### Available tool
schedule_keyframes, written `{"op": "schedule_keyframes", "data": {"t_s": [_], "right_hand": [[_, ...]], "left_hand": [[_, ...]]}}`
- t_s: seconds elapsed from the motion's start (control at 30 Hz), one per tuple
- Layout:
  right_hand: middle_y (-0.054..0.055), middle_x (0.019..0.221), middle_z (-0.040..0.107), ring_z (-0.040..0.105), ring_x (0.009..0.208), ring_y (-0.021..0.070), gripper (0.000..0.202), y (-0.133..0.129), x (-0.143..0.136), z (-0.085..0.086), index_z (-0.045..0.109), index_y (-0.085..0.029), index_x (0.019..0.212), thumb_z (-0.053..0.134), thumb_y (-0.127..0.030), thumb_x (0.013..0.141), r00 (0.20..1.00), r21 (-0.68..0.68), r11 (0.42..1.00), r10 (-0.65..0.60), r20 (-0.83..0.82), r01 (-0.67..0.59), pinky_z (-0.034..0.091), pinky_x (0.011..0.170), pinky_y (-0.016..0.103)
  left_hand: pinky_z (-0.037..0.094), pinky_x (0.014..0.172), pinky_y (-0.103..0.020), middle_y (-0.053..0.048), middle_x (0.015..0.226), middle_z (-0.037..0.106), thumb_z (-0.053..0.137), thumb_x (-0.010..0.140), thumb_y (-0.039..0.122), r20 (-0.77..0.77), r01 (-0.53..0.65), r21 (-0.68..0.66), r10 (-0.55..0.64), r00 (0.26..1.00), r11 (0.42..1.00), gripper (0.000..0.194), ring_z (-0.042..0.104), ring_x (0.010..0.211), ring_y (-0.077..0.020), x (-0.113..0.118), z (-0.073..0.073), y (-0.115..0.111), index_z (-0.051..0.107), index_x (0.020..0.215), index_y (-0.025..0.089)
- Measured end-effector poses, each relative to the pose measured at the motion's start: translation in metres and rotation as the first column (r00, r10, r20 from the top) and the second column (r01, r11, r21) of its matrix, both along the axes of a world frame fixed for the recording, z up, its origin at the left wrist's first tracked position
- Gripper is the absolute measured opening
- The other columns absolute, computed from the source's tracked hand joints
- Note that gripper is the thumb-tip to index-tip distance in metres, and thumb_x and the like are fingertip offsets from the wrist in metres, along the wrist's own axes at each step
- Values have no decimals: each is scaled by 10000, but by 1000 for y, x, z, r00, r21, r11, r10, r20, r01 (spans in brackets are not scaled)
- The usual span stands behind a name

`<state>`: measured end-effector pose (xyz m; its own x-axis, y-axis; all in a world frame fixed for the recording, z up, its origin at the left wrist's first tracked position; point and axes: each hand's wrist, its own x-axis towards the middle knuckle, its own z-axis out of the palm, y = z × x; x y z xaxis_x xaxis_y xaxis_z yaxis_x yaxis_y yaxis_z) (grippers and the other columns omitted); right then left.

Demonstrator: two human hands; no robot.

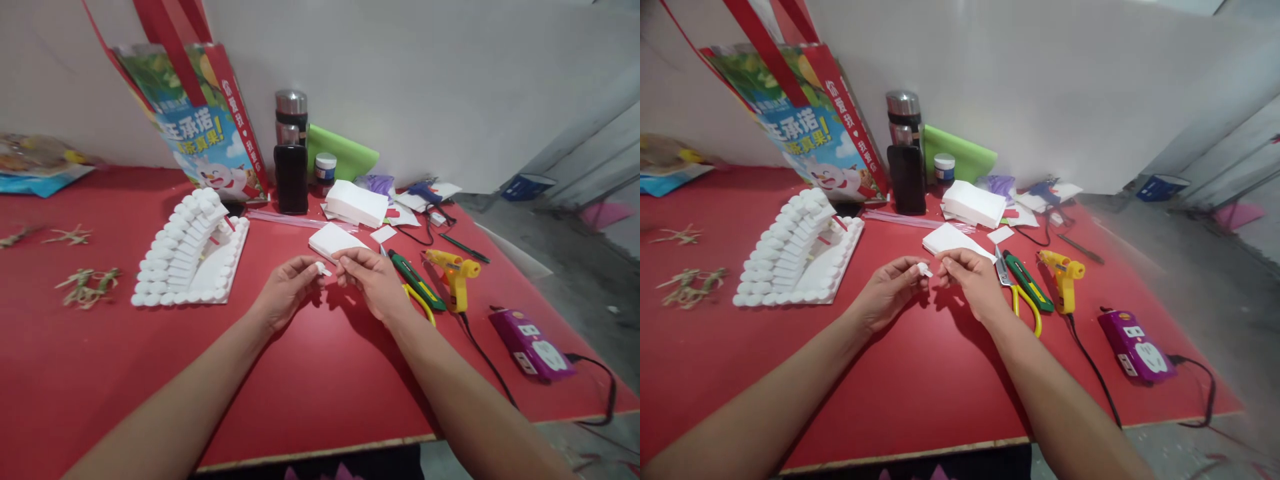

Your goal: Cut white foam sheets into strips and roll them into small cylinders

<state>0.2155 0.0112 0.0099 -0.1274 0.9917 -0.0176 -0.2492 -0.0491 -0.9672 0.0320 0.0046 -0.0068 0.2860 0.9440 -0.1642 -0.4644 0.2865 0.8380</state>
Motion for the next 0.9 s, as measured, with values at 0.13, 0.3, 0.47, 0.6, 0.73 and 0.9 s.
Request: {"op": "schedule_keyframes", "data": {"t_s": [0.13,0.3,0.47,0.6,0.73,0.9], "right_hand": [[0,757,721,635,665,138,214,-4,-5,0,758,-207,862,811,-408,813,987,121,993,-33,157,14,522,686,302],[-19,565,632,546,510,156,232,-8,11,15,715,-227,850,655,-423,958,783,276,961,-163,601,-12,425,594,309],[92,719,715,626,616,252,179,-31,50,37,725,-224,1033,626,-352,958,12,339,938,-339,941,-66,324,581,332],[191,918,713,695,737,332,289,-54,62,29,677,-157,1133,623,-373,949,-271,72,996,-85,959,-59,371,586,353],[287,1209,641,737,874,352,517,-57,58,15,525,-75,1413,562,-207,915,-312,-9,999,22,950,42,432,642,368],[221,1105,714,735,978,371,537,-52,66,13,512,-82,1395,585,-189,873,-197,-129,985,150,969,115,451,705,365]], "left_hand": [[523,499,-261,-30,735,683,908,748,424,10,15,15,-15,1000,1000,379,646,596,-156,1,1,0,674,886,159],[525,489,-259,-27,732,670,930,715,421,10,-12,2,12,1000,1000,401,622,611,-148,0,0,1,673,866,154],[552,520,-263,-24,780,683,936,708,321,30,-46,-22,47,998,999,376,633,659,-147,-3,2,2,721,973,165],[544,504,-261,-28,767,690,929,714,321,53,-27,-28,28,998,999,381,632,631,-145,-1,-1,1,757,1014,163],[553,521,-246,-40,735,707,937,703,293,86,-41,-84,48,995,996,346,673,640,-154,-2,-4,2,777,971,144],[619,717,-223,-52,852,765,874,732,68,169,-116,-170,144,975,979,264,715,708,-108,-7,-1,8,789,975,125]]}}
